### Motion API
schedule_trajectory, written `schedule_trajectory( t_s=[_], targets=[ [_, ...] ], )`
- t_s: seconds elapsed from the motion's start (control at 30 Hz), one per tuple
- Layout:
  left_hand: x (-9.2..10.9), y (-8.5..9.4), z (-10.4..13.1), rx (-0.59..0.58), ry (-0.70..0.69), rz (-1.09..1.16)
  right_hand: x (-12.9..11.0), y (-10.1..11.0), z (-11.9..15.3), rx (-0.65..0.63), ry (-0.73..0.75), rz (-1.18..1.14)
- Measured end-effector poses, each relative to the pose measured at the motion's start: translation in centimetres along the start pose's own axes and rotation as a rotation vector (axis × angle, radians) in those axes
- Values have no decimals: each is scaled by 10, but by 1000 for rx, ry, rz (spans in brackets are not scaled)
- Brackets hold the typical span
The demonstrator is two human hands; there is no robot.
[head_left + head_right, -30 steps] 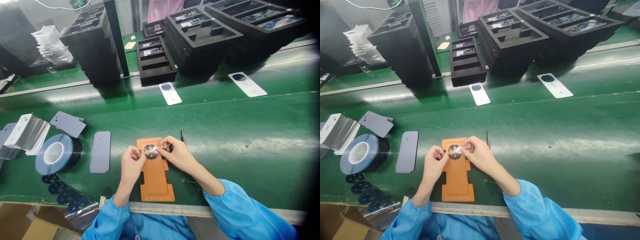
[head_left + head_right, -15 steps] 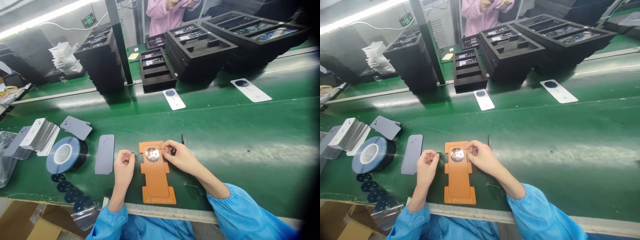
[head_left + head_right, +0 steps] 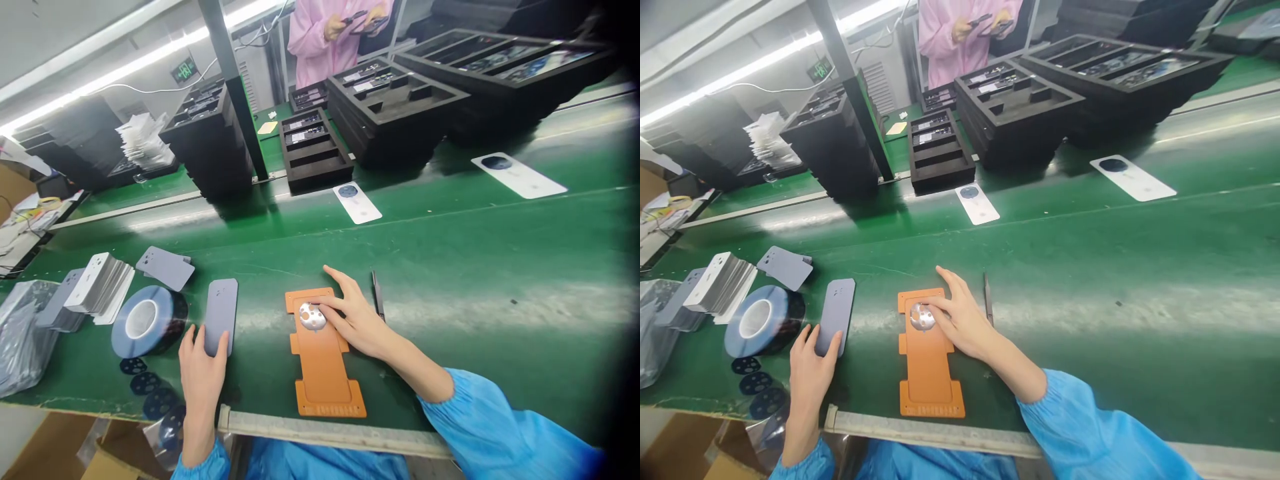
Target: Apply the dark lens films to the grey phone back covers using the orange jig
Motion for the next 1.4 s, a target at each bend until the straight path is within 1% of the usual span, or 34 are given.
schedule_trajectory(
  t_s=[0.13,0.3,0.37,0.5,0.6,0.7,0.77,0.83,0.9,0.93,1.0,1.07,1.1,1.17,1.23,1.27,1.3,1.4],
  targets=[
    [-2,6,-1,32,34,82,1,3,-2,43,-28,25],
    [-7,13,-3,78,32,165,1,4,0,65,-2,22],
    [-13,13,-4,90,76,229,4,3,1,64,-23,-3],
    [-24,13,-3,129,255,524,11,4,1,74,-70,-68],
    [-19,17,-2,166,317,749,12,9,1,112,-81,-109],
    [-5,22,6,185,342,929,8,15,1,149,-87,-173],
    [14,18,17,139,328,1042,2,18,4,145,-87,-274],
    [42,8,33,39,286,1118,-6,17,6,80,-92,-433],
    [74,-6,51,-70,231,1155,-13,13,9,2,-114,-596],
    [89,-13,60,-123,216,1175,-14,12,10,-17,-134,-662],
    [116,-27,77,-225,179,1191,-14,13,12,-12,-182,-753],
    [132,-33,87,-275,125,1133,-11,14,13,-3,-219,-804],
    [136,-32,88,-263,76,1071,-11,14,13,-5,-226,-815],
    [138,-23,87,-186,-66,904,-11,16,14,-26,-221,-796],
    [138,-14,84,-113,-207,750,-14,16,15,-63,-195,-727],
    [136,-13,83,-107,-250,700,-16,16,16,-81,-171,-680],
    [134,-14,82,-126,-267,671,-19,17,16,-98,-141,-627],
    [127,-24,84,-207,-256,659,-24,19,17,-112,-44,-454]
  ],
)
Point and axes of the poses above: each hand's wrist, its own z-axis away from the middle knuckle, its own y-axis out of the back of the hand, x = y × z, the point moved 8 cm from there along -z, towards the middle knuckle, and after that the axes turned 9 degrees about -y, right-handed, at the moved point
